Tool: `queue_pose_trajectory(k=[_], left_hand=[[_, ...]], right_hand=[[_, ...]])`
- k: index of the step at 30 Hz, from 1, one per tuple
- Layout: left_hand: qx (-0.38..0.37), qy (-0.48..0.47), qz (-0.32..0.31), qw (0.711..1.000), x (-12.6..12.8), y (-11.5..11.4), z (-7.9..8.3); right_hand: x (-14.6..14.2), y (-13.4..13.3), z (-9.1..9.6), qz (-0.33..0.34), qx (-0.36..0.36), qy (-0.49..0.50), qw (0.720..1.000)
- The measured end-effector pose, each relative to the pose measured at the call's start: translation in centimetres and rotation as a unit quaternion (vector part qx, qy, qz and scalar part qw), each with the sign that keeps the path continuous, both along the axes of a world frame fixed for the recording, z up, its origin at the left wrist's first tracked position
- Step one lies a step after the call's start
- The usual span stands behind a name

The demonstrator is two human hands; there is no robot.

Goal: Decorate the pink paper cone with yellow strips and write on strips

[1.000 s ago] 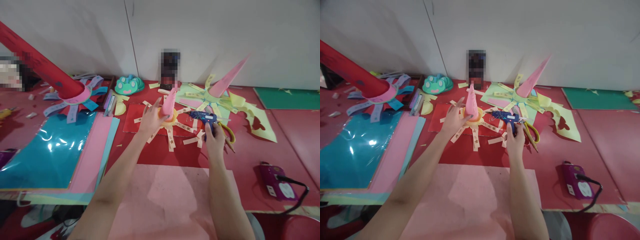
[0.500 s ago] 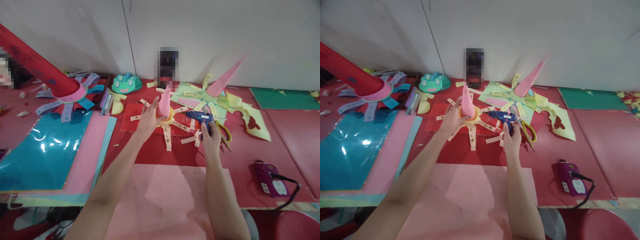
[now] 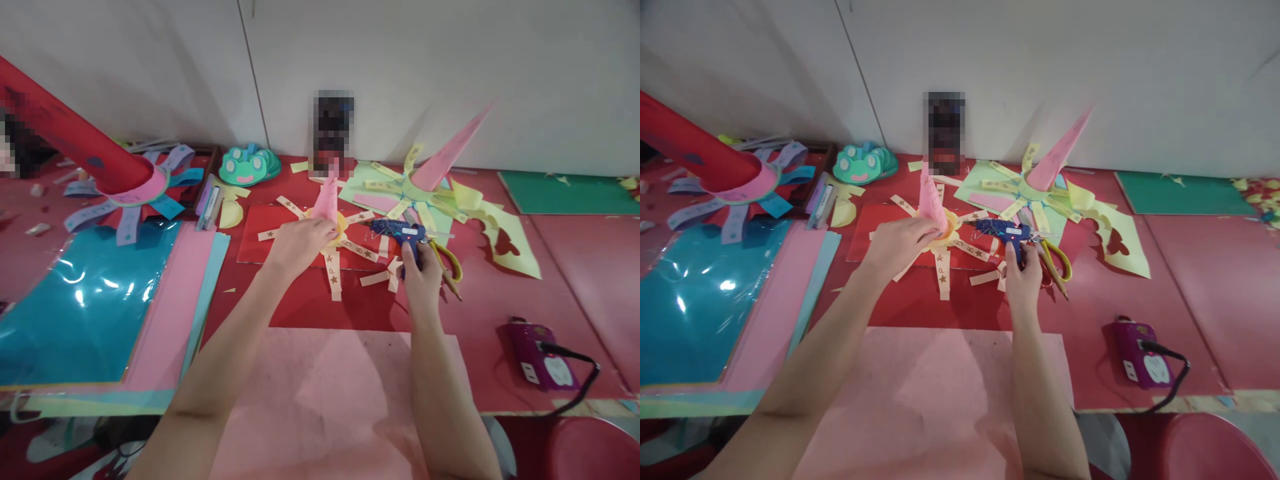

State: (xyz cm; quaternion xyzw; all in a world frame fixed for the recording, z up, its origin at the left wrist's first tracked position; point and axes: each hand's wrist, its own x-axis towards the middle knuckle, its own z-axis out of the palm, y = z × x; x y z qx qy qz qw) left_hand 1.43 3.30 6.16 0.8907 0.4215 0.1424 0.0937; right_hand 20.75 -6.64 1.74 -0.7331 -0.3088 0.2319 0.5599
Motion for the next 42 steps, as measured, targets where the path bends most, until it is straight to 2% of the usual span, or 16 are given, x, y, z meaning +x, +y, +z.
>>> queue_pose_trajectory(k=[3, 7, 18, 31, 37, 42], left_hand=[[-0.038, 0.063, 0.004, 0.997, 0.0, 0.2, 0.1], [-0.050, 0.107, 0.001, 0.993, 0.1, 0.3, -0.1], [-0.057, 0.106, -0.001, 0.993, 0.3, 0.7, -1.3], [-0.061, 0.092, 0.004, 0.994, 0.5, 0.5, -1.1], [-0.029, 0.096, 0.013, 0.995, 1.3, 0.1, -2.4], [-0.048, 0.096, 0.028, 0.994, 1.9, -0.2, -3.6]], right_hand=[[0.0, 0.0, 0.0, -0.004, 0.001, -0.004, 1.000], [0.1, 0.0, -0.1, -0.003, -0.001, -0.009, 1.000], [0.1, 0.1, -0.2, -0.005, -0.006, -0.006, 1.000], [0.0, 0.1, 0.1, -0.007, 0.004, -0.005, 1.000], [0.3, 0.1, -0.2, -0.010, 0.015, 0.000, 1.000], [0.4, 0.1, -0.3, -0.013, 0.015, 0.006, 1.000]])
